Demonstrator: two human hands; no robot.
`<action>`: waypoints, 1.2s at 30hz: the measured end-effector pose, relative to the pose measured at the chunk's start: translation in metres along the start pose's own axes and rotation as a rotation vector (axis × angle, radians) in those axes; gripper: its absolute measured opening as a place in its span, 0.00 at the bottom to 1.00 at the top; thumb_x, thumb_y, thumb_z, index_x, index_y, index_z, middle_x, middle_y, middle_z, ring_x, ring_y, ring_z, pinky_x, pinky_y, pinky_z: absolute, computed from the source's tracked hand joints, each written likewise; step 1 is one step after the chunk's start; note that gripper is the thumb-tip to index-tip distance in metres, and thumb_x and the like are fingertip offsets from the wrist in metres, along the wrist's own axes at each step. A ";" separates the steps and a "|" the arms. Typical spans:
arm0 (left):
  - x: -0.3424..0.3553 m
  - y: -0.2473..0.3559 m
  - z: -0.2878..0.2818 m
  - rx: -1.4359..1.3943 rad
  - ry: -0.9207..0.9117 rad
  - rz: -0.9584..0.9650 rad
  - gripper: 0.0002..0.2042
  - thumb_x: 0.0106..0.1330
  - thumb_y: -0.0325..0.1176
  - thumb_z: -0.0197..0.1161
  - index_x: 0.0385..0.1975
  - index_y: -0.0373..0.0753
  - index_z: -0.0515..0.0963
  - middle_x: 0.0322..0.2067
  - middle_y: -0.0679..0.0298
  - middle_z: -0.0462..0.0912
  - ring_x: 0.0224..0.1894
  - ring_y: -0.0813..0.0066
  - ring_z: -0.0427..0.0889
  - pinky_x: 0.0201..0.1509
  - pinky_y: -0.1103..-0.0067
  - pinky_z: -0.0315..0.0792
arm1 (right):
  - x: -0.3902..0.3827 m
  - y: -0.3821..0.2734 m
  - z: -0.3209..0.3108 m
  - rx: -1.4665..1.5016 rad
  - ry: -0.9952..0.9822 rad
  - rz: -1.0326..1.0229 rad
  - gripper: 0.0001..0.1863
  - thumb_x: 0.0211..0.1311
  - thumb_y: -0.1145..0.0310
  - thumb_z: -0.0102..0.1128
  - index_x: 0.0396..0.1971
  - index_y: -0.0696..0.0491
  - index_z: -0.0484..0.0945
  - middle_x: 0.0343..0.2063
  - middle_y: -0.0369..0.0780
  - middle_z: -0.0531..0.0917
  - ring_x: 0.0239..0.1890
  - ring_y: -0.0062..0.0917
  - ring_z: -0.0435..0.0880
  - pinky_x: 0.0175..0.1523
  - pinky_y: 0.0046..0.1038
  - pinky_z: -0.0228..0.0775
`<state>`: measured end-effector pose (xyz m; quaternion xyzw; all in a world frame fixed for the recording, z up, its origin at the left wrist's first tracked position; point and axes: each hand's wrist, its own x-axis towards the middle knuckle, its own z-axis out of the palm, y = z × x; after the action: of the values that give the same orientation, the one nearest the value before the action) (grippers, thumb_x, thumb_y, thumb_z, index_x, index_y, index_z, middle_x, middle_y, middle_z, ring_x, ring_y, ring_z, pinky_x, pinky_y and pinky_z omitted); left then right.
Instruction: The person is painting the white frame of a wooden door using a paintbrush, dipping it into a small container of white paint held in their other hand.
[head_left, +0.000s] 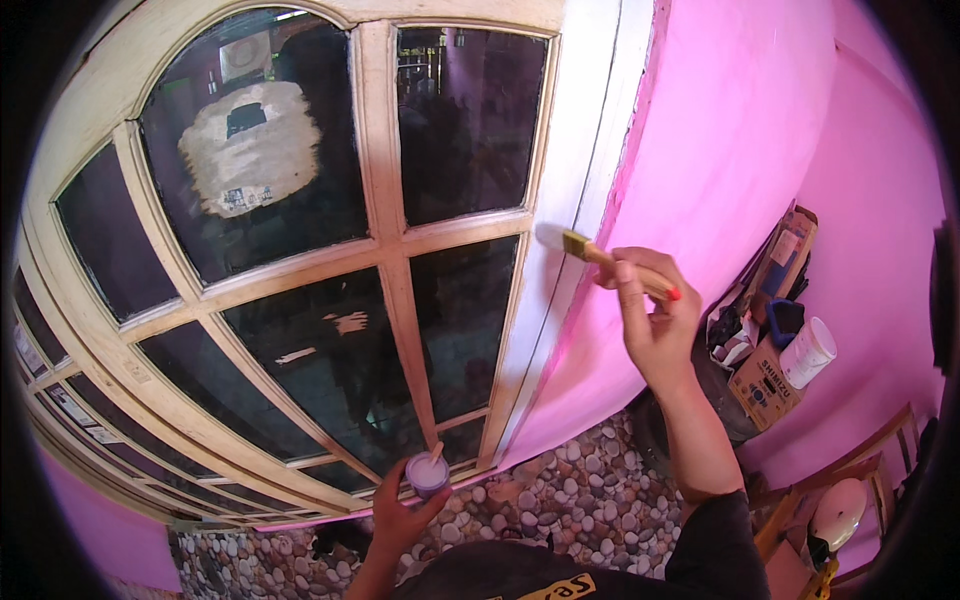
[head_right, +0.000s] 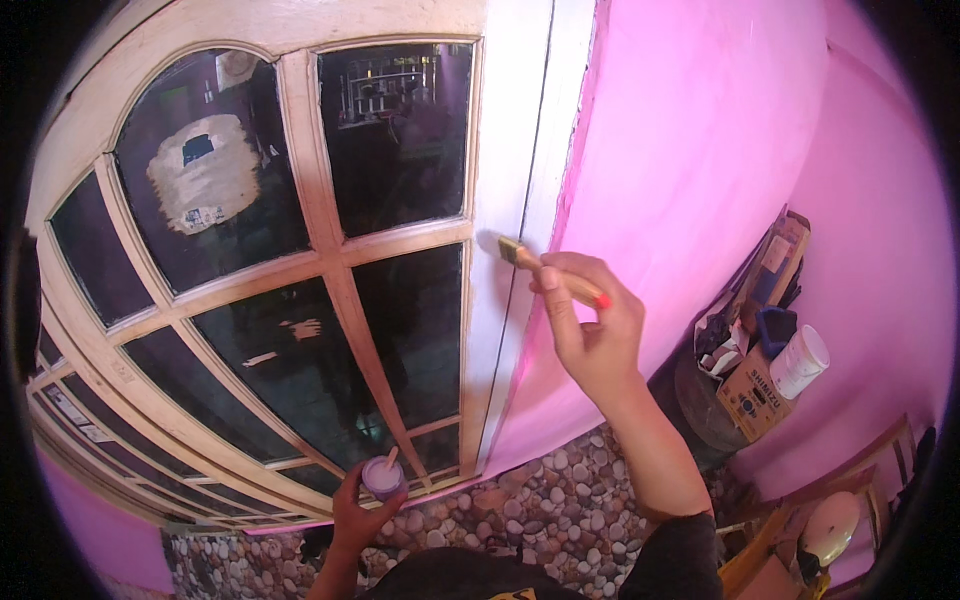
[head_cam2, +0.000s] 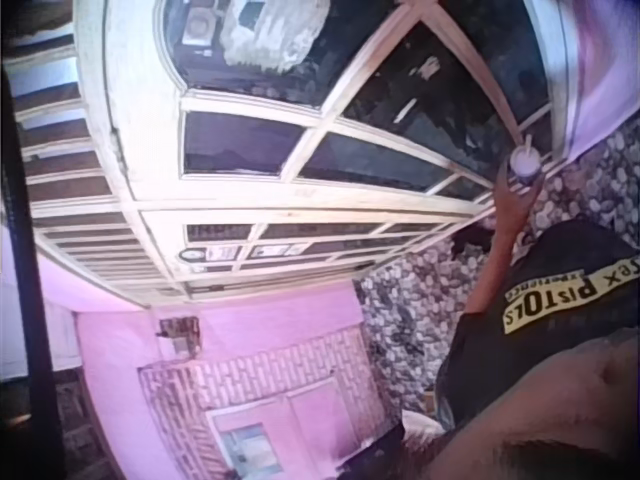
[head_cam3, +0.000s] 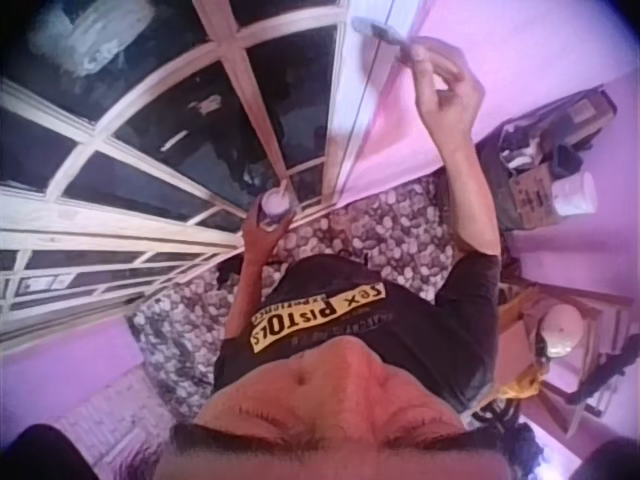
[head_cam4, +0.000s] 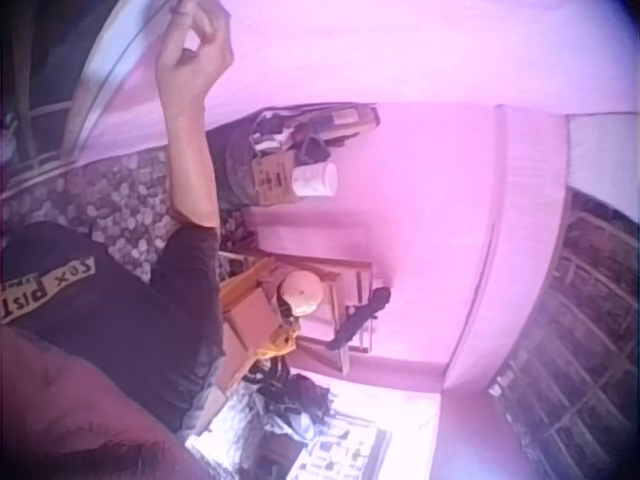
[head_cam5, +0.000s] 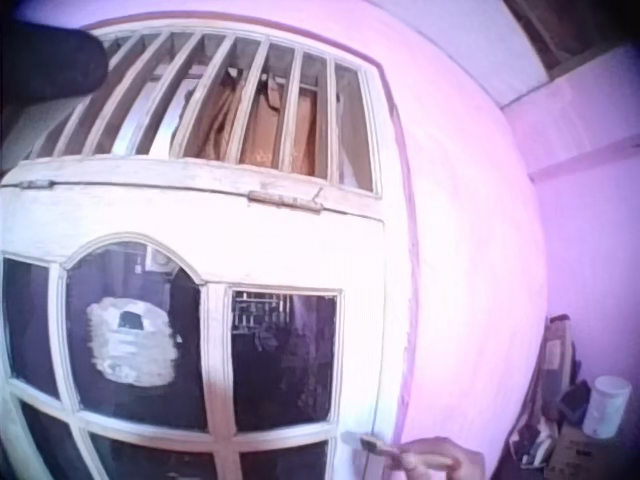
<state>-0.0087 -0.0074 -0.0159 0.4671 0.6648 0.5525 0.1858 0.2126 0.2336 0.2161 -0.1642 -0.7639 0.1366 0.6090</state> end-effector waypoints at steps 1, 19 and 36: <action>-0.001 -0.003 0.000 -0.001 0.002 -0.007 0.35 0.49 0.37 0.83 0.56 0.30 0.76 0.48 0.53 0.84 0.53 0.65 0.83 0.60 0.70 0.74 | 0.001 -0.007 -0.003 0.002 0.015 0.034 0.05 0.71 0.73 0.61 0.40 0.60 0.82 0.32 0.41 0.88 0.34 0.23 0.88 0.40 0.23 0.77; 0.000 0.000 0.000 0.015 0.013 0.016 0.35 0.50 0.39 0.83 0.56 0.30 0.75 0.48 0.52 0.84 0.52 0.62 0.84 0.59 0.69 0.75 | -0.002 -0.010 -0.005 -0.024 -0.004 0.087 0.06 0.71 0.73 0.62 0.40 0.60 0.82 0.32 0.41 0.88 0.34 0.22 0.89 0.40 0.22 0.78; 0.002 0.003 0.002 -0.026 -0.009 -0.005 0.34 0.49 0.38 0.83 0.56 0.31 0.76 0.47 0.54 0.85 0.51 0.65 0.84 0.59 0.71 0.75 | 0.006 -0.013 -0.004 -0.025 0.054 -0.013 0.04 0.71 0.74 0.61 0.40 0.59 0.81 0.32 0.42 0.88 0.34 0.21 0.88 0.40 0.21 0.78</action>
<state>-0.0071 -0.0051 -0.0131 0.4655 0.6579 0.5585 0.1963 0.2143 0.2247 0.2279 -0.1705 -0.7497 0.1184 0.6283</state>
